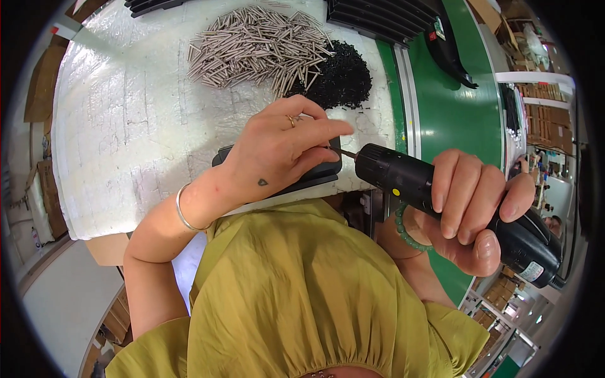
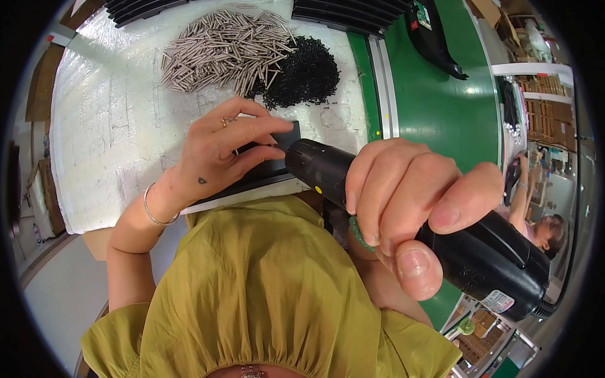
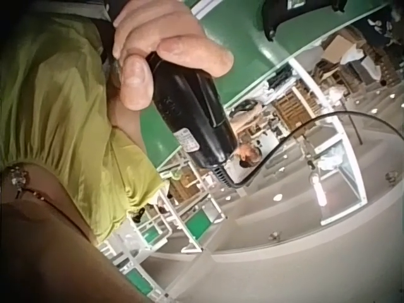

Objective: Assembling black plastic components using an electric screwdriver to fasten screws.

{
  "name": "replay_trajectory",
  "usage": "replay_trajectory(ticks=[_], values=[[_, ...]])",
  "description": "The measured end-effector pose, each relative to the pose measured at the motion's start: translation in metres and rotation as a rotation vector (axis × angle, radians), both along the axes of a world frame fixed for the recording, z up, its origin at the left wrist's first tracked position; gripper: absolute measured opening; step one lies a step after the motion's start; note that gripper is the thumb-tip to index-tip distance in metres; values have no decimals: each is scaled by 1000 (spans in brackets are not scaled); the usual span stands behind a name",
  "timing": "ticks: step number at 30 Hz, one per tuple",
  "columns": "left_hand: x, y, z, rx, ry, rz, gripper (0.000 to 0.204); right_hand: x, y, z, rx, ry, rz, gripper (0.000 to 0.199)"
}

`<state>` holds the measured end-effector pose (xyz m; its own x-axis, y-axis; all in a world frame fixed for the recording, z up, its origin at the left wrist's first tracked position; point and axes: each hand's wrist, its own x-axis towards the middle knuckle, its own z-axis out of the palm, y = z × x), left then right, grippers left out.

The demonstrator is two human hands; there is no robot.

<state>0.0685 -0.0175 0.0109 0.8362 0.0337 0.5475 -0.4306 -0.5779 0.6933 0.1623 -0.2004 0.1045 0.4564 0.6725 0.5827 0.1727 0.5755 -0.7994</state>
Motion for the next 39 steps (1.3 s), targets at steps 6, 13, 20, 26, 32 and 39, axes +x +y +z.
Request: replay_trajectory(ticks=[6,13,20,26,32,39], values=[[-3,2,-2,-10,-14,-10,49,-2,-1,1,53,37,-17,28],[-5,1,-1,-9,-2,-35,51,-6,3,3,66,55,-35,28],[-11,-2,-5,96,-86,-143,54,-3,4,-1,1,118,8,27],[-10,-6,-15,132,-176,11,48,-16,7,-11,78,76,-44,26],[0,-4,3,95,66,32,50,-9,8,-22,117,149,-97,30],[39,32,-20,363,153,341,20,20,5,-33,233,79,-114,32]])
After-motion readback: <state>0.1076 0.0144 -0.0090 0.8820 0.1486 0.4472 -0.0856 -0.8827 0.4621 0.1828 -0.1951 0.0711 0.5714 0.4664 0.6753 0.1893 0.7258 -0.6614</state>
